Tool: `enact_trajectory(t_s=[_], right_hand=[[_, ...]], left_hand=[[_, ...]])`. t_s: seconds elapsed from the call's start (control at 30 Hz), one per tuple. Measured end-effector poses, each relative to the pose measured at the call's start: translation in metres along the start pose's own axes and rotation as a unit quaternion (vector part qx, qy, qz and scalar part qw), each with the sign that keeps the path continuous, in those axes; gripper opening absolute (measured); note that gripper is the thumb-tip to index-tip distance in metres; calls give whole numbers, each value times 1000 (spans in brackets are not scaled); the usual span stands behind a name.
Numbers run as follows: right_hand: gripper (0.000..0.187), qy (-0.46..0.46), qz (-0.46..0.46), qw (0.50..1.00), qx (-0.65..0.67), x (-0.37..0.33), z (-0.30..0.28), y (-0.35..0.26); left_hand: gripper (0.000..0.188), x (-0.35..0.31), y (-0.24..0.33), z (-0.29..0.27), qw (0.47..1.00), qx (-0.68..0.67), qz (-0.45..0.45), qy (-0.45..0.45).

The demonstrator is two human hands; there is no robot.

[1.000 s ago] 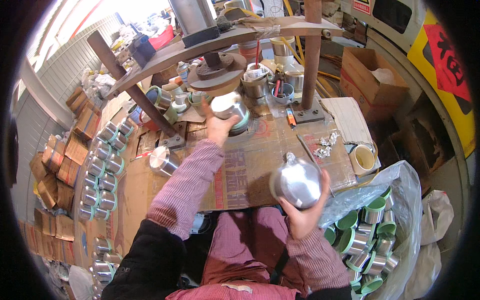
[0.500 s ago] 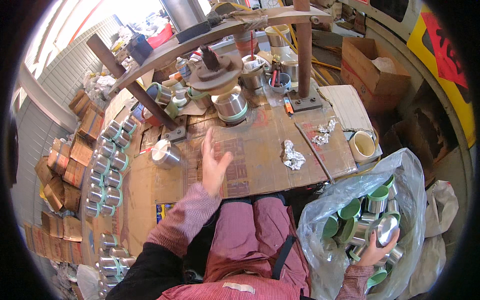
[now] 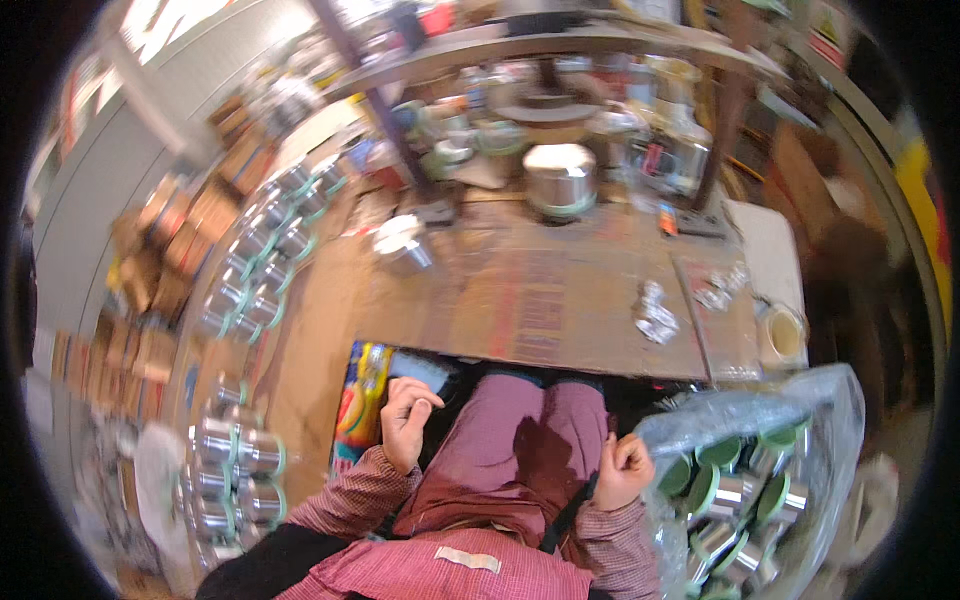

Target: The person repeatedly picks up metal cups from a plastic bag, places them on a press machine, and then moves them to a stack on the table. The process is repeated continuously throughout the clip.

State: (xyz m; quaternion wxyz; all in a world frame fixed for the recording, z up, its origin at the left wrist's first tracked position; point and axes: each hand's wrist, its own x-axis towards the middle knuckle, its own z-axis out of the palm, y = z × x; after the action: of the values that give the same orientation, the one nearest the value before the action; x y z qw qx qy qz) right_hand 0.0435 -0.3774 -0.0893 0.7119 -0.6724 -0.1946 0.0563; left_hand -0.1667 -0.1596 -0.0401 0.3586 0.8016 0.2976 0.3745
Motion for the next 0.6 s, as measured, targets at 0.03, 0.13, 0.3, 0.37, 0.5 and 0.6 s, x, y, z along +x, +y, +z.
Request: enact_trajectory(t_s=[0.03,0.13,0.3,0.37,0.5,0.6], right_hand=[[46,-39,2,999,13,-6,16,-1],[48,-133,41,986,96,-27,49,-3],[46,-232,120,952,158,-52,70,-1],[44,-252,131,945,162,-54,72,-1],[43,-253,140,939,185,-50,75,-4],[43,-264,161,933,183,-49,76,-7]], left_hand=[[15,-12,-2,-12,1000,9,-13,-11],[29,-46,-8,-46,999,-7,-18,-29],[35,-87,-5,-117,987,-21,-120,102],[24,-100,-5,-161,971,83,-182,134],[36,-103,-23,-286,882,386,-79,257],[73,-107,-42,-385,752,571,-262,199]])
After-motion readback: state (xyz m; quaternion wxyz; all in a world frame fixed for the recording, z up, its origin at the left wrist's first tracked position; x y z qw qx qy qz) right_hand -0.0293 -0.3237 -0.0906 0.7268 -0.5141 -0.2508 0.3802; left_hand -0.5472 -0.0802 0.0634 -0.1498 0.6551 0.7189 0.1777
